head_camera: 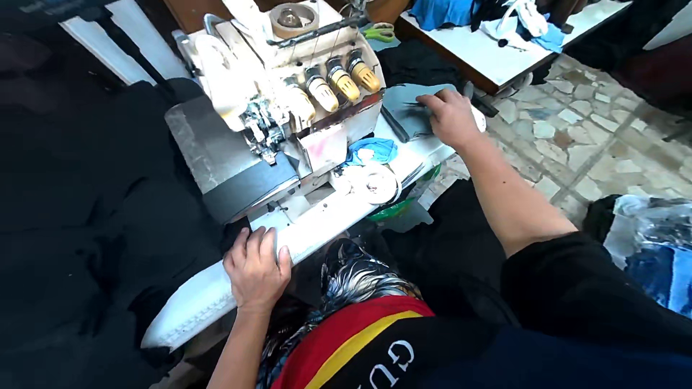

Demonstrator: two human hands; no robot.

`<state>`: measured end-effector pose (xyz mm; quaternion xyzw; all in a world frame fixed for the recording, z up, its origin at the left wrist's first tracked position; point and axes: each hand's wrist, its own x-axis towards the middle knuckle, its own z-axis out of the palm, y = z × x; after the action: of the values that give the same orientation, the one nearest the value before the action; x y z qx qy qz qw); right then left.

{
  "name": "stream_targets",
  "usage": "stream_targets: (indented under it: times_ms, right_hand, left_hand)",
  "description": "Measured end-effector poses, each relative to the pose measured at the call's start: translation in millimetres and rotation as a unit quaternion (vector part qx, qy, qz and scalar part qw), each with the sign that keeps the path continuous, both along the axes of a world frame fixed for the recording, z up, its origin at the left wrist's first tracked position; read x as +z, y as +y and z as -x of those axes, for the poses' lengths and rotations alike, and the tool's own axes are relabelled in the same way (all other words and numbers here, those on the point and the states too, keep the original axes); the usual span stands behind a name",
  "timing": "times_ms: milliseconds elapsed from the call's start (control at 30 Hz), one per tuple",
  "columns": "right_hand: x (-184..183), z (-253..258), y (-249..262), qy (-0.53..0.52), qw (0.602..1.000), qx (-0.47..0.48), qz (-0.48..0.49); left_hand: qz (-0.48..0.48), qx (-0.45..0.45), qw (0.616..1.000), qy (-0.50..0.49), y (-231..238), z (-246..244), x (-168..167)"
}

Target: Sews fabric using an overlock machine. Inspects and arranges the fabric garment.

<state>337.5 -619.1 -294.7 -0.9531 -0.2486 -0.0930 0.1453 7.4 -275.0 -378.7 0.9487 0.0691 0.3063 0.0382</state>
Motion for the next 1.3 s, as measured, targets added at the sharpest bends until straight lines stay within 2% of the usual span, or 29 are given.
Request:
stream_targets:
  times_ms: [167, 300, 367, 500, 600, 667, 733, 800, 1067, 1300]
  right_hand:
    - [-11.1, 5.1, -3.1, 0.071, 0.997, -0.013, -0.024]
    - [6.9, 44.6, 16.5, 0.005, 0.989, -0.023, -0.143]
    - [12.1, 77.7, 33.3, -0.021, 0.979, 0.018, -0.201]
    - [13.5, 137.7, 81.1, -0.055, 0.947, 0.15, -0.277]
    - [13.1, 167.0, 127.2, -0.058, 0.925, 0.23, -0.298]
    - [16.0, 177.5, 156.7, -0.059, 0.922, 0.252, -0.287]
    - [15.5, 181.8, 178.0, -0.064, 0.927, 0.256, -0.267]
    - [13.4, 181.6, 187.8, -0.069, 0.936, 0.25, -0.236]
    - [9.1, 181.5, 184.5, -0.113, 0.948, 0.244, -0.169]
    - [6.9, 179.6, 185.1, -0.135, 0.948, 0.234, -0.171]
  left_hand:
    - [0.024, -0.008, 1.0, 0.018, -0.3, 2.1, 2.0]
    - [0.062, -0.033, 0.997, -0.01, 2.7, 4.2, -0.7]
    - [0.118, -0.062, 0.99, -0.051, 1.7, 7.7, 8.7]
    - [0.119, -0.134, 0.975, -0.132, 1.6, -2.0, 82.7]
    - [0.124, -0.117, 0.982, -0.075, 5.6, -32.1, 141.4]
    - [0.142, -0.081, 0.987, 0.011, 8.8, -57.4, 159.3]
    - [0.153, -0.071, 0.982, 0.083, 12.9, -75.9, 159.3]
    - [0.147, -0.086, 0.98, 0.102, 14.7, -84.0, 149.5]
    - [0.108, -0.105, 0.986, 0.072, 18.3, -82.8, 136.0]
    - [0.116, -0.102, 0.985, 0.073, 18.8, -83.2, 135.7]
